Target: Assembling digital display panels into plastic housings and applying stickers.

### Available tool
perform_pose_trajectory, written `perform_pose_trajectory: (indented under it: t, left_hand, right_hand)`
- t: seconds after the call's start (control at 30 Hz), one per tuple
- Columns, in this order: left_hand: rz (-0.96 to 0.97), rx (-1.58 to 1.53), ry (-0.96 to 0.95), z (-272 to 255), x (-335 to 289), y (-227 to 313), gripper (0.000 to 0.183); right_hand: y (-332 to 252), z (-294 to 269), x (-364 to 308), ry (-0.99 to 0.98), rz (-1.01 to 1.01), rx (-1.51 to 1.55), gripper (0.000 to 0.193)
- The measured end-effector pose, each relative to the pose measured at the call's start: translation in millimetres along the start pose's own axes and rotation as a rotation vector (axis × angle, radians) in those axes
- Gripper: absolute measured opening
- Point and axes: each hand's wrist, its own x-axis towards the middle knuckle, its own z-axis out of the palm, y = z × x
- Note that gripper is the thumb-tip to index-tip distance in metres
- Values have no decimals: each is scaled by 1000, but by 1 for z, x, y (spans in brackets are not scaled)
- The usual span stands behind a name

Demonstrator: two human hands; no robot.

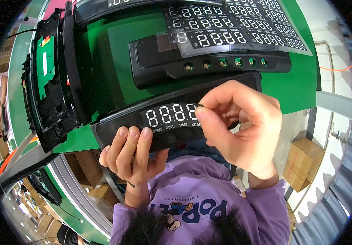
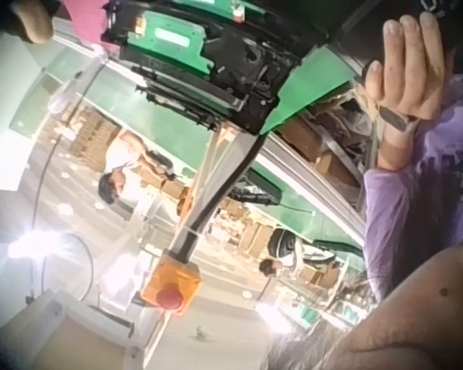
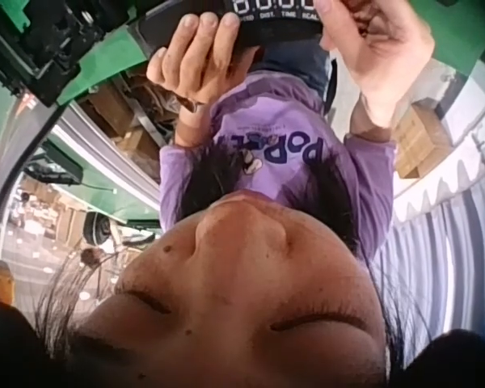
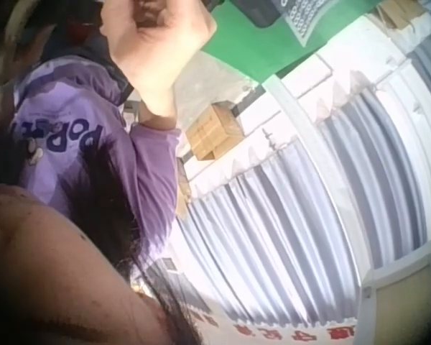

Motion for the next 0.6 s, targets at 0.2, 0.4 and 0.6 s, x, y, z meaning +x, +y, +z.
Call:
perform_pose_trajectory:
  t: [0.2,0.4,0.6]
  left_hand:
    - [18,-10,-34,-5,3,-1,37]
    - [-27,-84,-161,-19,17,1,37]
    - [4,-93,-198,-18,24,-1,32]
  right_hand:
    - [-2,0,2,0,30,-29,8]
    - [-5,0,4,3,80,-96,6]
    - [-6,1,6,-13,132,-109,5]
